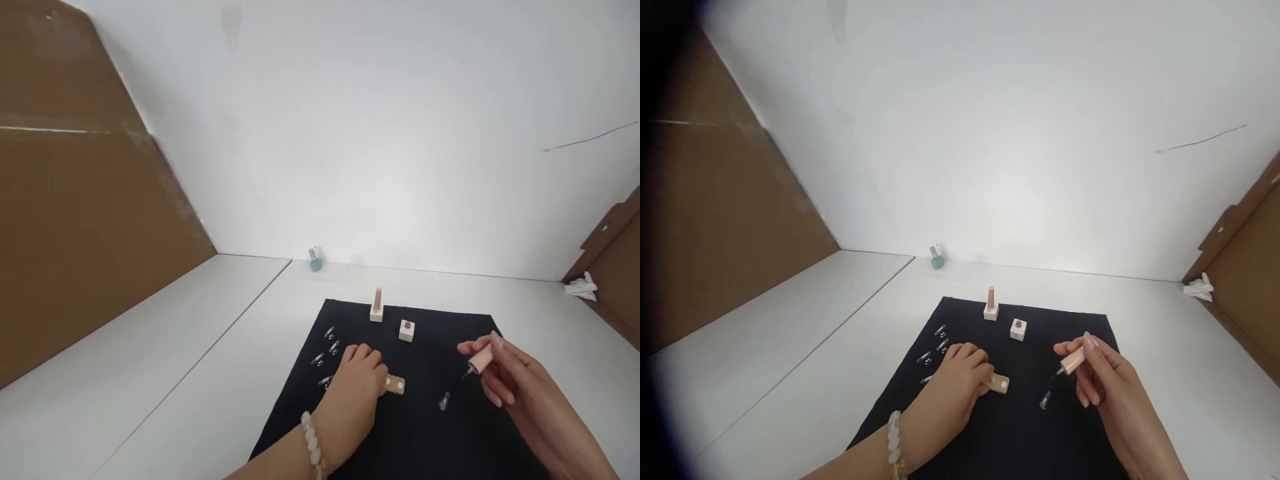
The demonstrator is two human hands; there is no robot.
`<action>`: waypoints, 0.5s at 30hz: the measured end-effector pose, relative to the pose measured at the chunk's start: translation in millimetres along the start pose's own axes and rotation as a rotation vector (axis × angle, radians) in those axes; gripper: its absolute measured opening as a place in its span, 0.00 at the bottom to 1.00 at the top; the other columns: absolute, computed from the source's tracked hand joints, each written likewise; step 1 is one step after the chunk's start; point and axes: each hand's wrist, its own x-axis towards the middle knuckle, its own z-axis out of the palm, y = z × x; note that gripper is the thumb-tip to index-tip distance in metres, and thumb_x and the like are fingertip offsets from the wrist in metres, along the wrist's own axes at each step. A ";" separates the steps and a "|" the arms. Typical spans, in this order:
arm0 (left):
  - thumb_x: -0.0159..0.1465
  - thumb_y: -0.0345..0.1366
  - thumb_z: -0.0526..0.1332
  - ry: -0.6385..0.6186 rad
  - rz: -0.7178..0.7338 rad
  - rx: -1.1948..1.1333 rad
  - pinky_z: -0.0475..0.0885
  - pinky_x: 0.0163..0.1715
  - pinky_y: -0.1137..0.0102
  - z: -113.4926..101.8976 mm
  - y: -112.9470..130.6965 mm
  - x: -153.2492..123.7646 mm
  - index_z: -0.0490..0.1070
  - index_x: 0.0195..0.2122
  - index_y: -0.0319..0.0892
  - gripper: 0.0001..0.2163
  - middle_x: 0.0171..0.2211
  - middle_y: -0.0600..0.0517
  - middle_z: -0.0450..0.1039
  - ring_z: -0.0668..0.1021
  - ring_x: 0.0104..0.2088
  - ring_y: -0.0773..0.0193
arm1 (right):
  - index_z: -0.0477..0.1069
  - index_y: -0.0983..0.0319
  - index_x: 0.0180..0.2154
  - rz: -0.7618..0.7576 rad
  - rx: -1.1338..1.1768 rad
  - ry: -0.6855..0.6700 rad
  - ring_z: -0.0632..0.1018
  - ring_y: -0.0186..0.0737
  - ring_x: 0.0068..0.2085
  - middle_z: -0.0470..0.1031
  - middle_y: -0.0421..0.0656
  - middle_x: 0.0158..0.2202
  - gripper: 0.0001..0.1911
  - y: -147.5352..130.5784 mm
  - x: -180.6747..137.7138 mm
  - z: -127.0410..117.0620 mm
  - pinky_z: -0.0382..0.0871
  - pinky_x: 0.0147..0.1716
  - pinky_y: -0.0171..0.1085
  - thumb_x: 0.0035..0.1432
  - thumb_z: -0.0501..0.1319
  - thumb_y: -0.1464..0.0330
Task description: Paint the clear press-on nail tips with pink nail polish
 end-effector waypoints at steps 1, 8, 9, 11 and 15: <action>0.64 0.20 0.59 -0.003 0.013 -0.002 0.72 0.50 0.51 -1.6 0.2 5.9 0.76 0.37 0.39 0.09 0.40 0.45 0.80 0.79 0.42 0.50 | 0.82 0.61 0.30 0.023 0.034 0.008 0.54 0.32 0.23 0.59 0.35 0.17 0.25 -0.1 1.6 -2.2 0.61 0.24 0.34 0.52 0.72 0.45; 0.64 0.21 0.59 0.065 0.132 0.006 0.69 0.55 0.50 5.0 10.6 34.5 0.76 0.38 0.38 0.08 0.40 0.47 0.79 0.78 0.42 0.53 | 0.82 0.62 0.31 -0.018 0.134 0.129 0.52 0.31 0.23 0.58 0.34 0.19 0.26 1.6 8.3 -4.5 0.60 0.23 0.33 0.47 0.74 0.45; 0.64 0.22 0.60 0.071 0.143 0.009 0.69 0.55 0.49 8.0 11.4 39.4 0.77 0.37 0.38 0.08 0.39 0.46 0.80 0.79 0.42 0.53 | 0.82 0.62 0.31 -0.019 0.144 0.147 0.52 0.32 0.23 0.56 0.34 0.19 0.27 2.0 9.0 -4.9 0.60 0.23 0.33 0.46 0.74 0.44; 0.64 0.23 0.61 0.077 0.143 0.011 0.70 0.55 0.48 12.3 11.9 47.7 0.77 0.35 0.38 0.07 0.38 0.46 0.80 0.79 0.41 0.52 | 0.81 0.61 0.32 -0.005 0.154 0.163 0.52 0.33 0.24 0.52 0.33 0.18 0.28 3.3 11.1 -6.9 0.60 0.22 0.33 0.46 0.74 0.43; 0.66 0.22 0.59 0.112 0.102 -0.014 0.70 0.55 0.47 11.9 13.3 47.1 0.78 0.44 0.39 0.11 0.45 0.43 0.80 0.79 0.45 0.49 | 0.81 0.60 0.34 -0.027 0.144 0.147 0.55 0.35 0.25 0.57 0.36 0.22 0.25 7.3 14.9 -11.9 0.61 0.22 0.34 0.49 0.74 0.46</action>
